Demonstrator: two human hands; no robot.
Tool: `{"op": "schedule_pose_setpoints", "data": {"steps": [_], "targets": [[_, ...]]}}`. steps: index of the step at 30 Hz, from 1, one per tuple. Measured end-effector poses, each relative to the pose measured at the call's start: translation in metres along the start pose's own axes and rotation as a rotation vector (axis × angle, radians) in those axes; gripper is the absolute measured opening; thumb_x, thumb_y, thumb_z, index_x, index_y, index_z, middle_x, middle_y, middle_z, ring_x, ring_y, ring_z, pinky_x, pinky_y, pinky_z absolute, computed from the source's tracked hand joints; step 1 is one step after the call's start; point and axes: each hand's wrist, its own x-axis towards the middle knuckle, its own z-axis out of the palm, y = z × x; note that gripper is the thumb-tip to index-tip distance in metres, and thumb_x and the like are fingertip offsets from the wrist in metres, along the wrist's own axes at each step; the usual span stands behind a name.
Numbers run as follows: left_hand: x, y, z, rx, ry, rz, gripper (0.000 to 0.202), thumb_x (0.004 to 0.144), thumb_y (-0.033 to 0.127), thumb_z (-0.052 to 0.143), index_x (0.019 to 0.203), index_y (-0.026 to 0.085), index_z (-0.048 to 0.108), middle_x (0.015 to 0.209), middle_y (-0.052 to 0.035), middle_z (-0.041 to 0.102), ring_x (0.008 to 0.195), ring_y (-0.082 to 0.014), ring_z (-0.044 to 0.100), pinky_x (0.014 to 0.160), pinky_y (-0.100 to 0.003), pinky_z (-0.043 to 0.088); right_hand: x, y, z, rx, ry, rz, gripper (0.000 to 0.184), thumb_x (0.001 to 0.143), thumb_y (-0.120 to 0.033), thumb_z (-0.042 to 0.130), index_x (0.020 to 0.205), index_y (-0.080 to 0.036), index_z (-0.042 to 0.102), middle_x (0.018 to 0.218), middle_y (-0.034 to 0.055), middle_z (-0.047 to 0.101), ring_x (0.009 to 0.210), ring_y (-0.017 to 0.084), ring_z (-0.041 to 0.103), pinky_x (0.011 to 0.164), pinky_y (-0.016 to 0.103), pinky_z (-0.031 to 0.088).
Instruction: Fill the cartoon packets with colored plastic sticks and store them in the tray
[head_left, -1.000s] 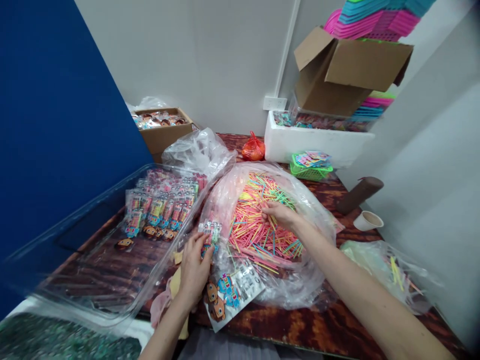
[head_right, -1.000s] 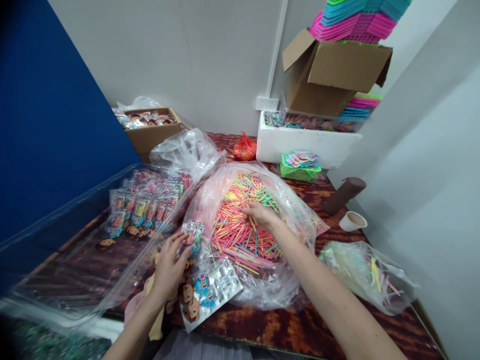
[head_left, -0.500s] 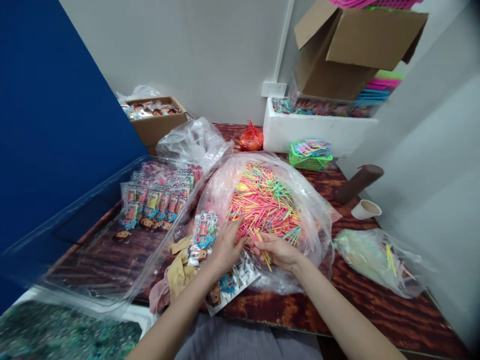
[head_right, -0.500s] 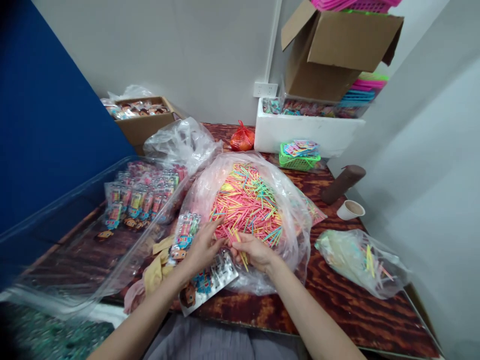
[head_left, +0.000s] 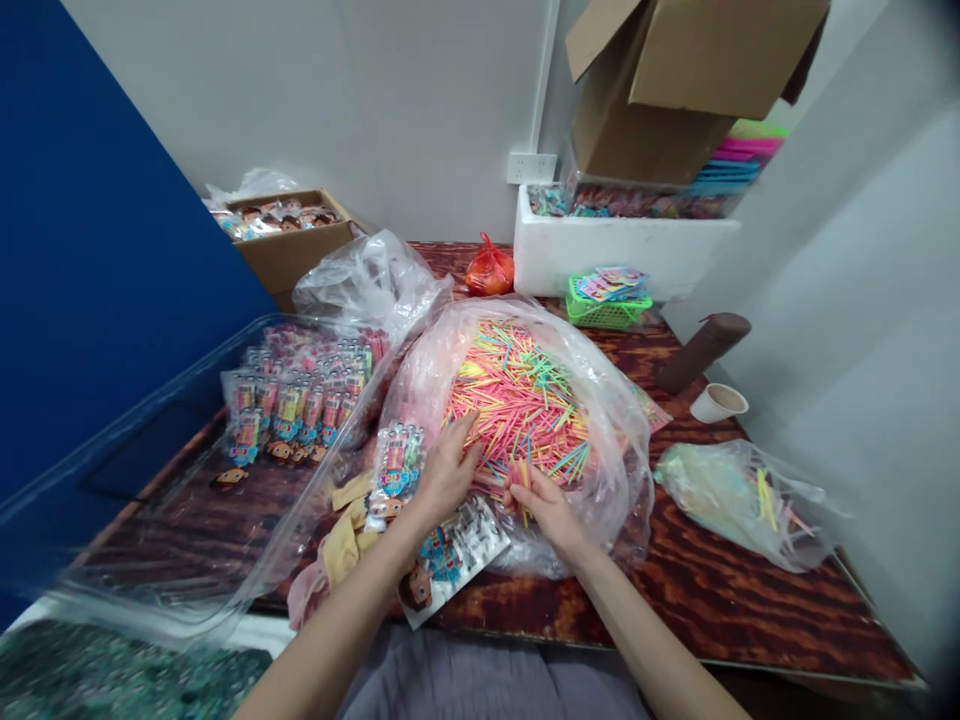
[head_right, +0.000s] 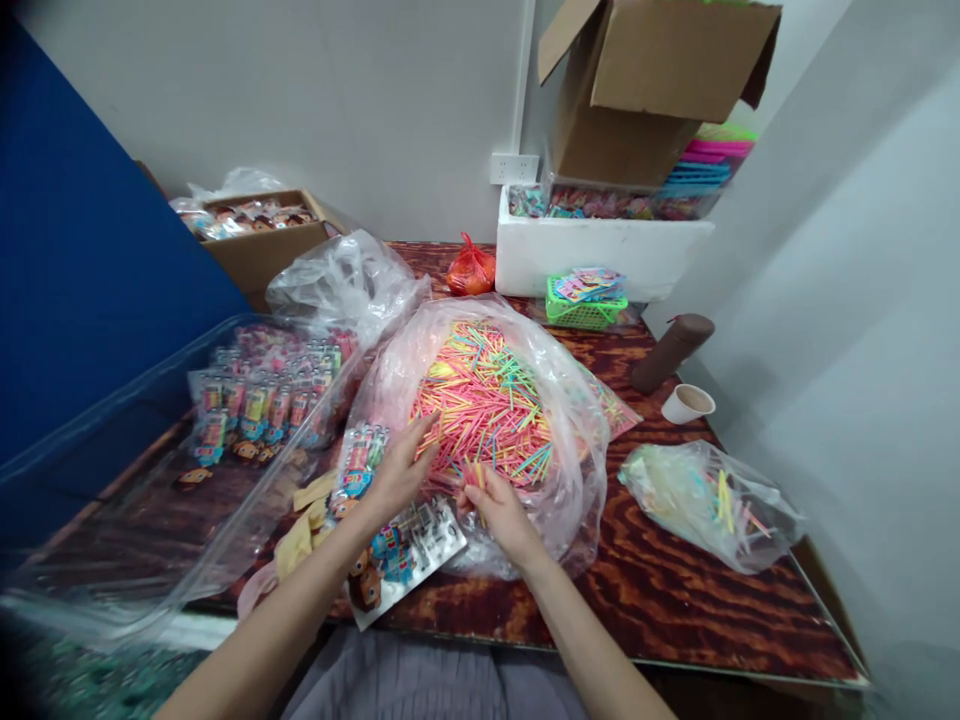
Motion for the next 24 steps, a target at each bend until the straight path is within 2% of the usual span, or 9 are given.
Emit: {"op": "schedule_pose_setpoints", "data": {"steps": [2, 4, 8, 11, 13, 17, 20, 22, 24], "targets": [[-0.011, 0.005, -0.001, -0.016, -0.045, 0.037, 0.043, 0.095, 0.027, 0.047, 0.137, 0.019, 0.050, 0.136, -0.0125, 0.057, 0.129, -0.0233, 0.050, 0.107, -0.043, 0.041, -0.009, 0.014, 0.002, -0.181, 0.060, -0.120, 0.016, 0.086, -0.037, 0.060, 0.090, -0.022, 0.062, 0.080, 0.0007, 0.066, 0.078, 0.018, 0.061, 0.076, 0.030, 0.048], [-0.027, 0.013, 0.002, -0.022, -0.136, 0.070, 0.044, 0.097, 0.032, 0.043, 0.140, 0.022, 0.045, 0.140, -0.0112, 0.055, 0.129, -0.0216, 0.051, 0.107, -0.041, 0.042, -0.017, 0.026, 0.003, -0.300, 0.097, -0.180, 0.016, 0.090, -0.035, 0.054, 0.093, -0.022, 0.063, 0.088, 0.0026, 0.068, 0.086, 0.021, 0.062, 0.082, 0.033, 0.048], [-0.058, 0.026, 0.017, 0.112, -0.267, 0.232, 0.055, 0.098, 0.035, 0.043, 0.149, 0.022, 0.028, 0.152, -0.0112, 0.041, 0.141, -0.0220, 0.036, 0.115, -0.045, 0.033, -0.024, 0.037, 0.007, -0.361, 0.111, -0.280, 0.027, 0.093, -0.039, 0.048, 0.107, -0.021, 0.063, 0.104, 0.0076, 0.069, 0.097, 0.025, 0.063, 0.090, 0.037, 0.048], [-0.068, 0.028, 0.026, 0.235, -0.334, 0.305, 0.063, 0.097, 0.036, 0.044, 0.152, 0.021, 0.017, 0.154, -0.0116, 0.036, 0.145, -0.0238, 0.027, 0.116, -0.049, 0.029, -0.025, 0.041, 0.009, -0.393, 0.121, -0.344, 0.037, 0.093, -0.040, 0.046, 0.120, -0.021, 0.060, 0.117, 0.0106, 0.066, 0.111, 0.027, 0.059, 0.099, 0.040, 0.044], [-0.069, 0.026, 0.028, 0.299, -0.339, 0.302, 0.063, 0.097, 0.035, 0.044, 0.152, 0.020, 0.017, 0.154, -0.0120, 0.037, 0.146, -0.0241, 0.025, 0.116, -0.049, 0.031, -0.025, 0.043, 0.008, -0.431, 0.135, -0.347, 0.034, 0.092, -0.036, 0.047, 0.119, -0.021, 0.062, 0.117, 0.0106, 0.067, 0.112, 0.028, 0.059, 0.101, 0.042, 0.043], [-0.070, 0.020, 0.026, 0.404, -0.352, 0.283, 0.056, 0.098, 0.036, 0.043, 0.149, 0.019, 0.028, 0.157, -0.0119, 0.031, 0.147, -0.0264, 0.021, 0.116, -0.051, 0.028, -0.027, 0.046, 0.006, -0.446, 0.141, -0.312, 0.028, 0.089, -0.026, 0.049, 0.110, -0.021, 0.066, 0.111, 0.0090, 0.069, 0.107, 0.027, 0.060, 0.099, 0.041, 0.045], [-0.072, 0.019, 0.020, 0.385, -0.381, 0.281, 0.058, 0.097, 0.040, 0.043, 0.149, 0.019, 0.026, 0.157, -0.0131, 0.031, 0.146, -0.0265, 0.022, 0.116, -0.050, 0.029, -0.030, 0.043, 0.006, -0.402, 0.126, -0.268, 0.025, 0.089, -0.026, 0.048, 0.105, -0.021, 0.067, 0.102, 0.0068, 0.069, 0.099, 0.024, 0.062, 0.093, 0.038, 0.047], [-0.073, 0.019, 0.011, 0.338, -0.329, 0.252, 0.059, 0.098, 0.039, 0.041, 0.150, 0.019, 0.022, 0.155, -0.0139, 0.033, 0.146, -0.0246, 0.025, 0.115, -0.048, 0.030, -0.032, 0.039, 0.007, -0.382, 0.144, -0.230, 0.020, 0.090, -0.030, 0.050, 0.095, -0.021, 0.067, 0.091, 0.0051, 0.069, 0.089, 0.023, 0.062, 0.085, 0.034, 0.048], [-0.075, 0.017, -0.001, 0.303, -0.217, 0.187, 0.053, 0.099, 0.035, 0.039, 0.148, 0.019, 0.027, 0.150, -0.0142, 0.041, 0.141, -0.0238, 0.034, 0.112, -0.046, 0.034, -0.035, 0.035, 0.006, -0.355, 0.147, -0.194, 0.019, 0.091, -0.033, 0.051, 0.088, -0.022, 0.066, 0.085, 0.0041, 0.068, 0.084, 0.022, 0.062, 0.080, 0.032, 0.047]]}}
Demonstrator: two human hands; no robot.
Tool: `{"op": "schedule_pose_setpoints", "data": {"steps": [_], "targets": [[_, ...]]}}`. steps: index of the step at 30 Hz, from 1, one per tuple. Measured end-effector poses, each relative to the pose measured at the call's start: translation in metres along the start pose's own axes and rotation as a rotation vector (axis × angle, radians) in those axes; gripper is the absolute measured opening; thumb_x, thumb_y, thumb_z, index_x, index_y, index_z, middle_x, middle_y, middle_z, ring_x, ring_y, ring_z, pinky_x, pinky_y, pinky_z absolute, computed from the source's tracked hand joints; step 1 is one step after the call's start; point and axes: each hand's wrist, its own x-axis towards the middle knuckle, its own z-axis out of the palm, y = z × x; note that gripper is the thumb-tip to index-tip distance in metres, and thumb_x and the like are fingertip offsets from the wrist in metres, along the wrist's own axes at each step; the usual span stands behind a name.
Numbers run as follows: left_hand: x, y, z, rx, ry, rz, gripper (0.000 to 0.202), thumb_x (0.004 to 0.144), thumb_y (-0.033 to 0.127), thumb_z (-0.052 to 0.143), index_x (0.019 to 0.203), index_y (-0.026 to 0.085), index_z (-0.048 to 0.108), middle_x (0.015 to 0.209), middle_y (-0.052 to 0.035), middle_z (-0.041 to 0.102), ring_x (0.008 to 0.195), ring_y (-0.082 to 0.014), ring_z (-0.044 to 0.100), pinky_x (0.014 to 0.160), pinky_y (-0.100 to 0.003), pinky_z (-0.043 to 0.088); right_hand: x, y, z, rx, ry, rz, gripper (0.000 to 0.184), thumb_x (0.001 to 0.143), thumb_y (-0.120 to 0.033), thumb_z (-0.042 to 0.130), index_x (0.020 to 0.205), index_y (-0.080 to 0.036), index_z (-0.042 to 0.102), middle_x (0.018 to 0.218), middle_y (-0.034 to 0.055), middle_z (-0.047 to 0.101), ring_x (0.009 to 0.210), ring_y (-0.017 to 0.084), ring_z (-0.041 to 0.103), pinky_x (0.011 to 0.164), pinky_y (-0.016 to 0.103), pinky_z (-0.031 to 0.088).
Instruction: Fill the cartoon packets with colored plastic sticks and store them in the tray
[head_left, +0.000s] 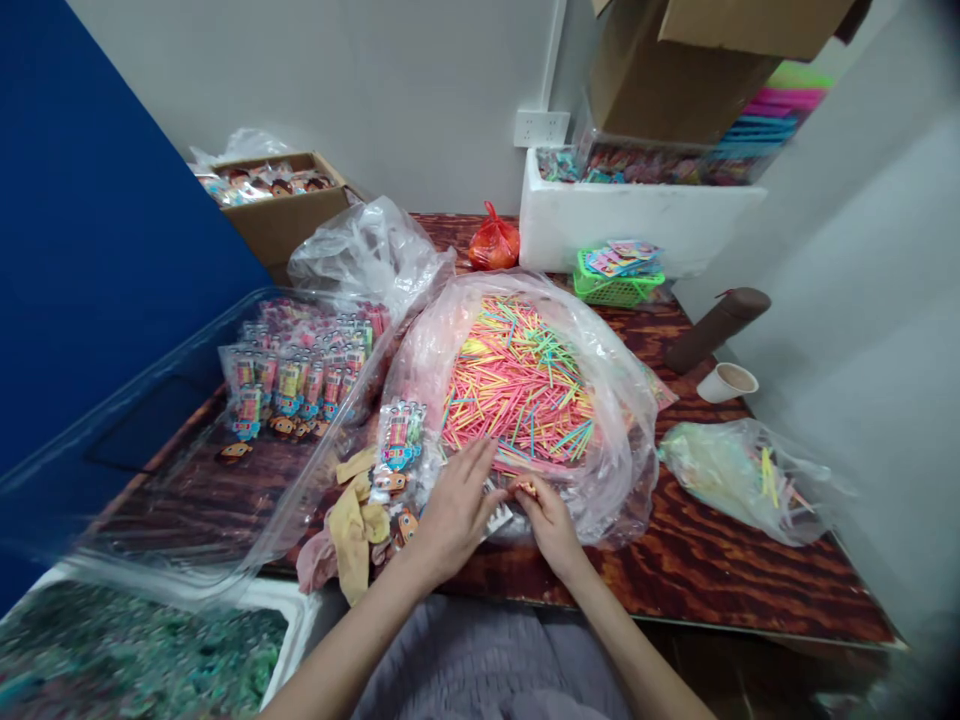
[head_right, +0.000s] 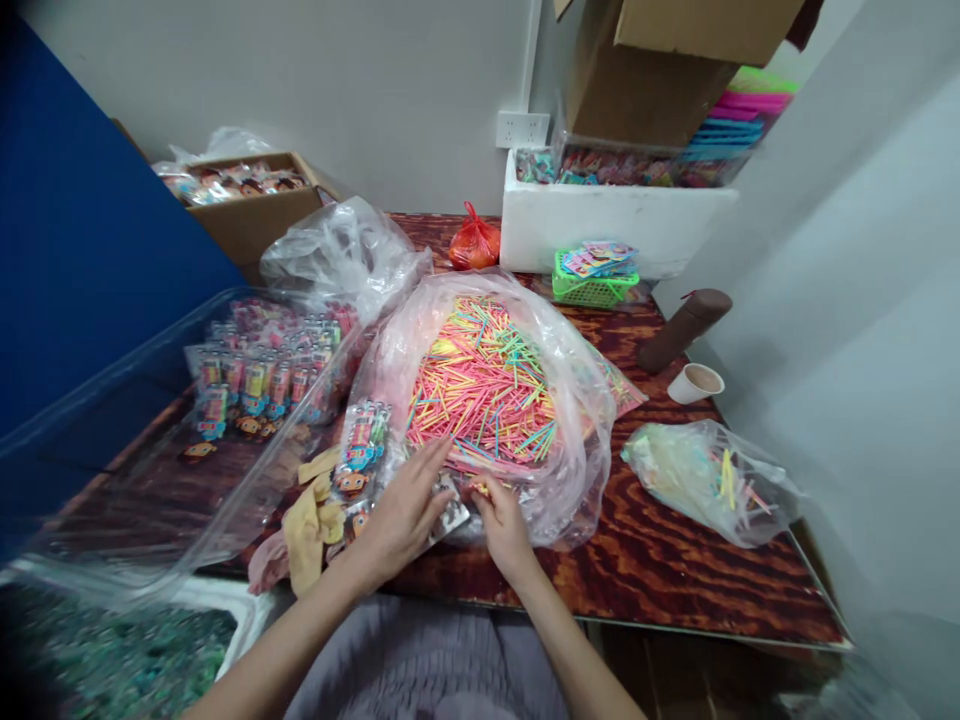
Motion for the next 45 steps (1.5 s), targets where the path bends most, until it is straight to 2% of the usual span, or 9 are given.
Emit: {"op": "schedule_pose_setpoints", "data": {"steps": [3, 5, 11, 13, 16, 19, 26, 35, 45], "targets": [[-0.012, -0.011, -0.011, 0.023, 0.135, -0.127, 0.037, 0.099, 0.032, 0.041, 0.133, 0.020, 0.048, 0.127, -0.0129, 0.058, 0.119, -0.0250, 0.053, 0.100, -0.045, 0.044, -0.002, -0.003, -0.003, 0.040, -0.021, 0.025, 0.020, 0.092, -0.036, 0.052, 0.087, -0.022, 0.066, 0.086, 0.0046, 0.069, 0.086, 0.022, 0.062, 0.081, 0.032, 0.045], [-0.021, -0.019, -0.010, 0.093, 0.144, -0.180, 0.031, 0.097, 0.032, 0.046, 0.123, 0.019, 0.055, 0.114, -0.0118, 0.062, 0.107, -0.0264, 0.056, 0.092, -0.045, 0.047, -0.003, -0.003, -0.004, 0.046, -0.030, 0.034, 0.021, 0.092, -0.037, 0.053, 0.086, -0.022, 0.067, 0.087, 0.0049, 0.069, 0.087, 0.023, 0.062, 0.081, 0.032, 0.045], [-0.034, -0.028, 0.004, 0.232, 0.038, -0.245, 0.035, 0.090, 0.031, 0.057, 0.122, 0.016, 0.055, 0.105, -0.0113, 0.061, 0.099, -0.0290, 0.054, 0.084, -0.045, 0.047, -0.004, -0.001, -0.005, 0.043, -0.058, 0.006, 0.022, 0.094, -0.035, 0.051, 0.088, -0.022, 0.068, 0.088, 0.0044, 0.070, 0.089, 0.022, 0.062, 0.084, 0.032, 0.043], [-0.034, -0.027, 0.005, 0.192, 0.074, -0.270, 0.027, 0.091, 0.027, 0.054, 0.116, 0.016, 0.056, 0.100, -0.0096, 0.060, 0.096, -0.0270, 0.055, 0.081, -0.042, 0.047, -0.004, -0.001, -0.005, 0.039, -0.056, -0.001, 0.022, 0.094, -0.034, 0.051, 0.088, -0.022, 0.069, 0.089, 0.0045, 0.070, 0.089, 0.022, 0.063, 0.085, 0.032, 0.043], [-0.031, -0.026, 0.003, 0.103, 0.144, -0.294, 0.012, 0.093, 0.022, 0.048, 0.095, 0.018, 0.059, 0.089, -0.0060, 0.059, 0.088, -0.0231, 0.056, 0.077, -0.036, 0.045, -0.004, -0.001, -0.005, 0.043, -0.043, 0.004, 0.022, 0.093, -0.034, 0.052, 0.088, -0.022, 0.069, 0.088, 0.0045, 0.070, 0.089, 0.022, 0.063, 0.085, 0.032, 0.043], [-0.031, -0.029, 0.002, 0.063, 0.175, -0.276, 0.020, 0.095, 0.024, 0.045, 0.082, 0.019, 0.058, 0.083, -0.0044, 0.059, 0.083, -0.0212, 0.057, 0.074, -0.034, 0.044, -0.004, -0.001, -0.005, 0.043, -0.039, 0.000, 0.021, 0.093, -0.034, 0.052, 0.088, -0.022, 0.069, 0.088, 0.0043, 0.070, 0.089, 0.022, 0.063, 0.084, 0.032, 0.044], [-0.034, -0.033, 0.005, 0.021, 0.228, -0.254, 0.026, 0.098, 0.026, 0.039, 0.085, 0.019, 0.060, 0.082, -0.0053, 0.060, 0.081, -0.0210, 0.057, 0.071, -0.033, 0.045, -0.003, 0.001, -0.006, 0.041, -0.043, 0.007, 0.020, 0.093, -0.034, 0.052, 0.087, -0.023, 0.068, 0.087, 0.0042, 0.070, 0.088, 0.022, 0.063, 0.082, 0.032, 0.044], [-0.029, -0.026, -0.020, -0.154, 0.336, -0.317, 0.019, 0.096, 0.028, 0.045, 0.089, 0.021, 0.061, 0.089, -0.0042, 0.062, 0.087, -0.0200, 0.060, 0.078, -0.031, 0.045, -0.003, -0.001, -0.006, 0.075, -0.038, 0.027, 0.020, 0.092, -0.035, 0.053, 0.087, -0.022, 0.068, 0.087, 0.0044, 0.070, 0.088, 0.022, 0.063, 0.082, 0.032, 0.045], [-0.031, -0.023, -0.021, -0.215, 0.335, -0.314, 0.018, 0.094, 0.030, 0.047, 0.091, 0.021, 0.063, 0.091, -0.0047, 0.065, 0.088, -0.0202, 0.061, 0.080, -0.031, 0.046, -0.003, 0.003, -0.005, 0.087, -0.019, 0.029, 0.020, 0.092, -0.035, 0.054, 0.086, -0.022, 0.069, 0.087, 0.0042, 0.071, 0.088, 0.022, 0.064, 0.083, 0.032, 0.046]]}}
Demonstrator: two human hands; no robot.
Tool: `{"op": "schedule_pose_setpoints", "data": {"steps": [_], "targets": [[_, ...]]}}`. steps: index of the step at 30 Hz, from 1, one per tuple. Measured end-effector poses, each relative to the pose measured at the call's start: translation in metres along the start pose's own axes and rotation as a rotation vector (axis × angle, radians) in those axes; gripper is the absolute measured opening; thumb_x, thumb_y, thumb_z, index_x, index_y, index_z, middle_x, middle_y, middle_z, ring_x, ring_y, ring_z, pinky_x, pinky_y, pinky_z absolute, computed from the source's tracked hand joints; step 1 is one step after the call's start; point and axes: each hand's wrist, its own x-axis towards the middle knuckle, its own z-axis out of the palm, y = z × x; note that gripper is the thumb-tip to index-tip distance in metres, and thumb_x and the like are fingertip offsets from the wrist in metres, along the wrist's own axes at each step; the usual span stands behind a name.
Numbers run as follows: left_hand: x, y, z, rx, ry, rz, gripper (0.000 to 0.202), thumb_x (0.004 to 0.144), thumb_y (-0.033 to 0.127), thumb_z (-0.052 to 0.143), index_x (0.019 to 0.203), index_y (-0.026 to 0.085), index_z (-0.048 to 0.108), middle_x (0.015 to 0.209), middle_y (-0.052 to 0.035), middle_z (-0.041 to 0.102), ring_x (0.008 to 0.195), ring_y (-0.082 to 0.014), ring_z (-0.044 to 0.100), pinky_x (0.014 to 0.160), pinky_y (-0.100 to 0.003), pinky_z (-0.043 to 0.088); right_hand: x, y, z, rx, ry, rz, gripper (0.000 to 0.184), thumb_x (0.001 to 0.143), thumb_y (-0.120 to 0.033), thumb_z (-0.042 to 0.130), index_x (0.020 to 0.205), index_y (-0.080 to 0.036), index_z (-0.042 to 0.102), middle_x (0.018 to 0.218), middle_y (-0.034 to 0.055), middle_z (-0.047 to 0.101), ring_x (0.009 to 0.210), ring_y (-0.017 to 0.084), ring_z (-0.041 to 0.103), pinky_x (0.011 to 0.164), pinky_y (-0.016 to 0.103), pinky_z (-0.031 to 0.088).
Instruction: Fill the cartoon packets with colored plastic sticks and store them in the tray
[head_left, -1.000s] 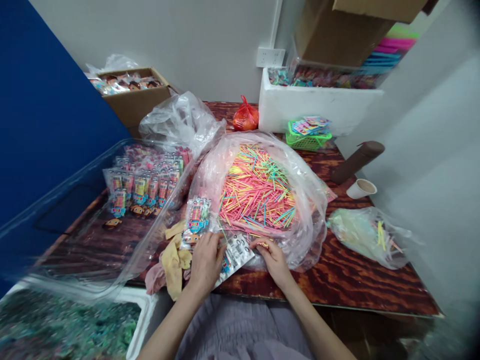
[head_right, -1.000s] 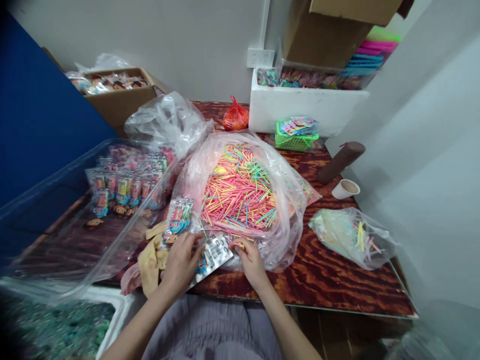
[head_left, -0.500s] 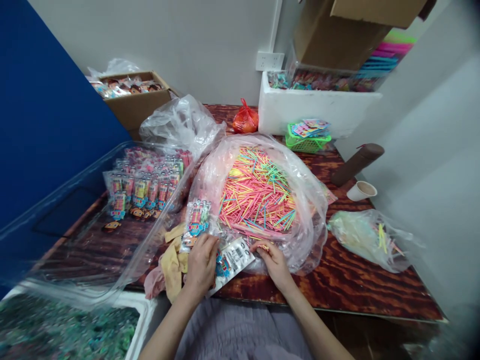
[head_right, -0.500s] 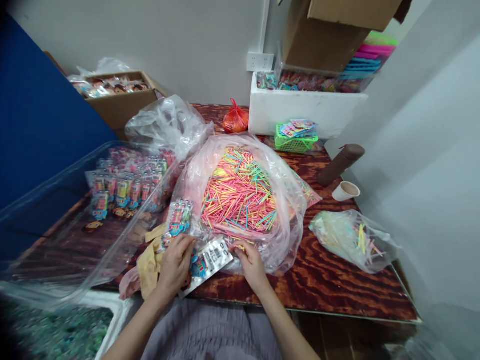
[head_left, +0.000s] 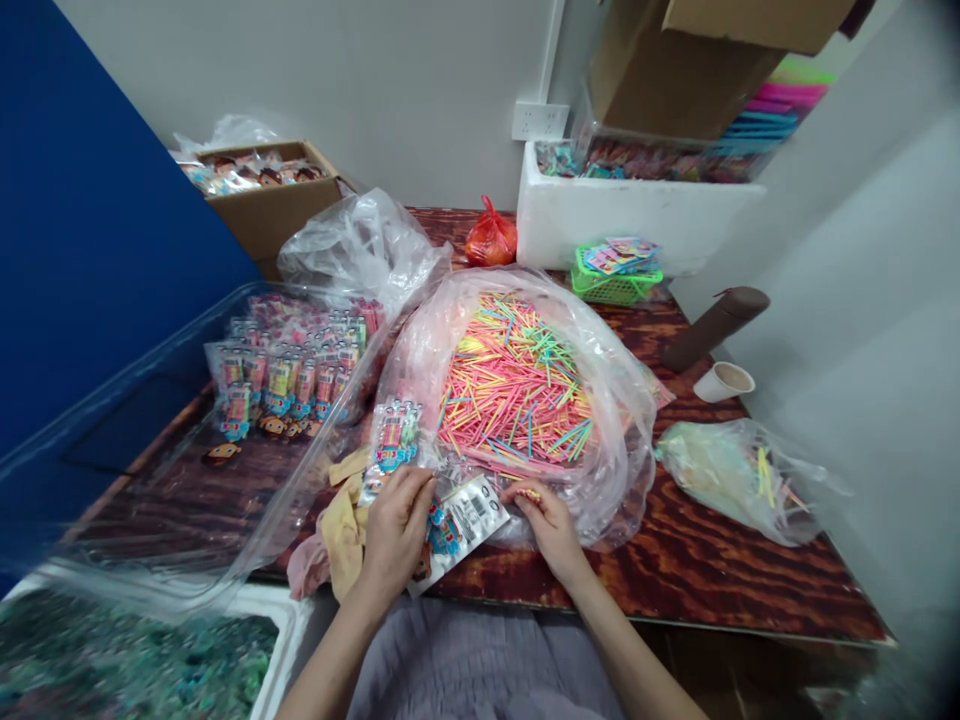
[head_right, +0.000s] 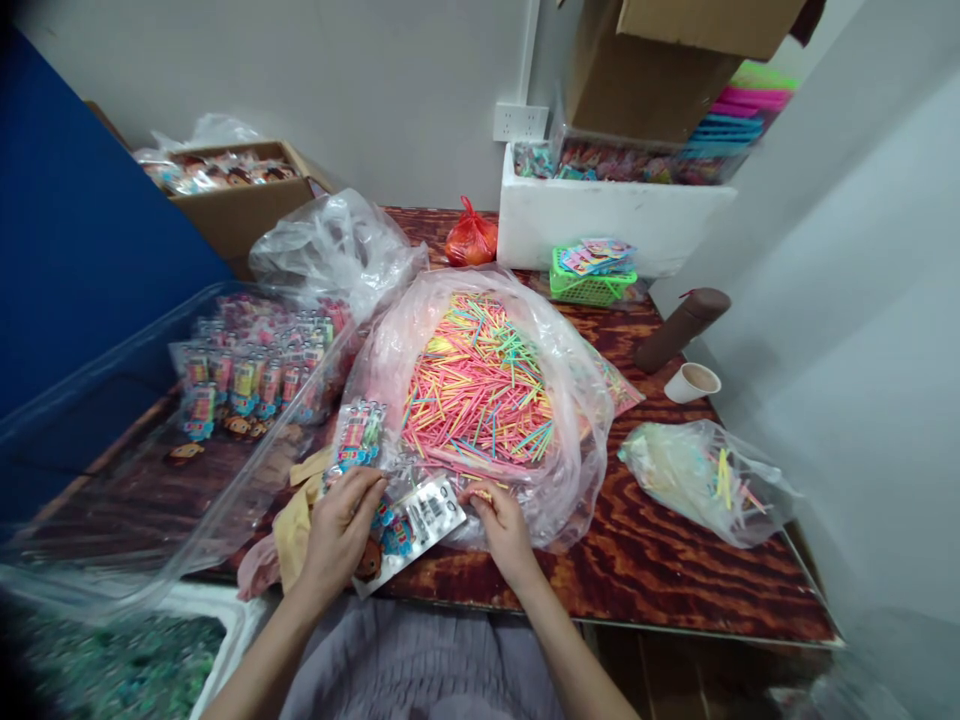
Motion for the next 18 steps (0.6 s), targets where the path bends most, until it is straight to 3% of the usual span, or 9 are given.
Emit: {"op": "schedule_pose_setpoints", "data": {"steps": [12, 18], "targets": [[0.009, 0.010, -0.010, -0.033, 0.043, 0.007, 0.018, 0.093, 0.029, 0.050, 0.090, 0.021, 0.065, 0.089, -0.0042, 0.066, 0.086, -0.0198, 0.062, 0.076, -0.029, 0.047, 0.001, 0.003, 0.003, -0.005, 0.022, 0.011, 0.019, 0.092, -0.035, 0.054, 0.086, -0.023, 0.067, 0.085, 0.0040, 0.070, 0.086, 0.023, 0.063, 0.082, 0.032, 0.044], [0.003, 0.004, -0.005, -0.048, 0.038, 0.008, 0.016, 0.093, 0.029, 0.051, 0.088, 0.022, 0.065, 0.091, -0.0037, 0.066, 0.088, -0.0198, 0.062, 0.079, -0.029, 0.047, 0.000, 0.003, 0.004, -0.023, 0.013, -0.005, 0.021, 0.093, -0.036, 0.052, 0.085, -0.023, 0.067, 0.084, 0.0037, 0.069, 0.084, 0.023, 0.063, 0.079, 0.031, 0.044]]}}
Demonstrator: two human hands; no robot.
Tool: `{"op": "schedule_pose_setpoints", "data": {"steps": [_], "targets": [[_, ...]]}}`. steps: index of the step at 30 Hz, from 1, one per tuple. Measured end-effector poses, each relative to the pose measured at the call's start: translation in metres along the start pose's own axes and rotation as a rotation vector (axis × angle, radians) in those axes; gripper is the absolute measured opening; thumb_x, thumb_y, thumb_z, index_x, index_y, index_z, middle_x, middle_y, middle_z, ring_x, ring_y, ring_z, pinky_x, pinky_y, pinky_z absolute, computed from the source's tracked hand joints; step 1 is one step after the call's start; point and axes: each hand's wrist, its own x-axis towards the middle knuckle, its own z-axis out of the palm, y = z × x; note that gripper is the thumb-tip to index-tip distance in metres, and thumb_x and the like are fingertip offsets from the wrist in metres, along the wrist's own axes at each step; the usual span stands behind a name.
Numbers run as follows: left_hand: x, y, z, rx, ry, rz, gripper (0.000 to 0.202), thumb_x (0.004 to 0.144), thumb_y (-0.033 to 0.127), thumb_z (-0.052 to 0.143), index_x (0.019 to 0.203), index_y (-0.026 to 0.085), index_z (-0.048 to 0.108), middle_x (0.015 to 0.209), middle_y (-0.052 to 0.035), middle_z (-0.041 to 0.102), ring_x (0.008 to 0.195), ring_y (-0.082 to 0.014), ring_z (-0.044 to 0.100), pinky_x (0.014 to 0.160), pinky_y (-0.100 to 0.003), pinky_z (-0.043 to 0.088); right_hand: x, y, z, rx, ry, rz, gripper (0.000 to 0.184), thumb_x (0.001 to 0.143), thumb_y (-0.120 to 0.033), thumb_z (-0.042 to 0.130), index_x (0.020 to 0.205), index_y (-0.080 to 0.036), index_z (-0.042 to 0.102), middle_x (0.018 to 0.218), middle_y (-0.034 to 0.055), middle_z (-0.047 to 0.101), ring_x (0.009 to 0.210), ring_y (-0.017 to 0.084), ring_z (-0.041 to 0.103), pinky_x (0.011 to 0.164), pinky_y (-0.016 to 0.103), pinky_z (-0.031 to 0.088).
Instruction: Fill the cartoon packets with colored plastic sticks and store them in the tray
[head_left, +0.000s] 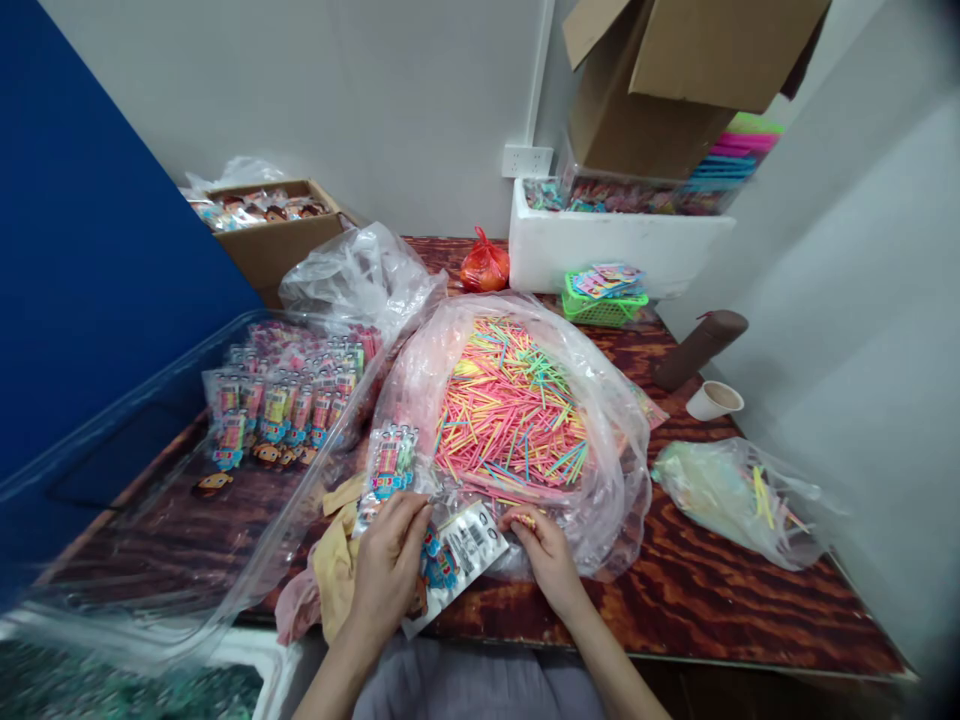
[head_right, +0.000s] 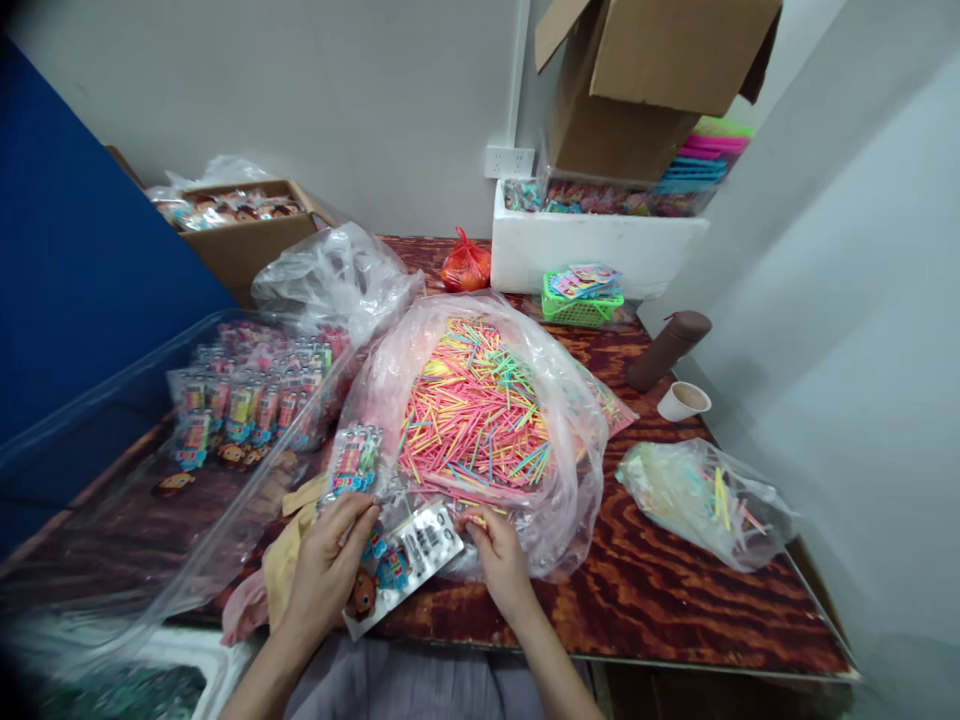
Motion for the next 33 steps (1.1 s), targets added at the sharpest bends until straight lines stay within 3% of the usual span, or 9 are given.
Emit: {"op": "schedule_pose_setpoints", "data": {"steps": [8, 13, 18, 33], "targets": [[-0.015, 0.000, 0.002, 0.040, -0.018, 0.051, 0.015, 0.095, 0.026, 0.049, 0.094, 0.021, 0.064, 0.093, -0.0056, 0.065, 0.091, -0.0208, 0.061, 0.080, -0.031, 0.047, 0.000, 0.003, 0.003, -0.039, 0.012, -0.048, 0.020, 0.094, -0.034, 0.051, 0.087, -0.022, 0.066, 0.084, 0.0038, 0.070, 0.083, 0.021, 0.064, 0.078, 0.029, 0.045], [-0.034, -0.006, 0.027, 0.227, -0.059, 0.178, 0.019, 0.096, 0.021, 0.045, 0.099, 0.020, 0.064, 0.094, -0.0065, 0.063, 0.089, -0.0224, 0.057, 0.078, -0.035, 0.045, 0.001, 0.006, 0.004, -0.058, 0.044, -0.085, 0.020, 0.094, -0.032, 0.051, 0.086, -0.021, 0.066, 0.083, 0.0031, 0.069, 0.083, 0.020, 0.064, 0.078, 0.028, 0.044], [-0.040, -0.020, 0.048, 0.333, -0.153, 0.182, 0.021, 0.096, 0.017, 0.042, 0.095, 0.021, 0.063, 0.094, -0.0059, 0.061, 0.090, -0.0238, 0.054, 0.079, -0.038, 0.044, 0.002, 0.005, 0.005, -0.056, 0.074, -0.096, 0.020, 0.092, -0.033, 0.052, 0.087, -0.020, 0.067, 0.082, 0.0036, 0.070, 0.083, 0.020, 0.065, 0.077, 0.028, 0.045], [-0.043, -0.023, 0.048, 0.258, -0.097, 0.159, 0.019, 0.097, 0.022, 0.044, 0.095, 0.023, 0.063, 0.093, -0.0052, 0.062, 0.091, -0.0226, 0.056, 0.079, -0.035, 0.046, 0.003, 0.004, 0.008, -0.065, 0.091, -0.095, 0.032, 0.091, -0.047, 0.052, 0.082, -0.020, 0.066, 0.079, 0.0046, 0.070, 0.079, 0.022, 0.064, 0.074, 0.029, 0.045]]}}
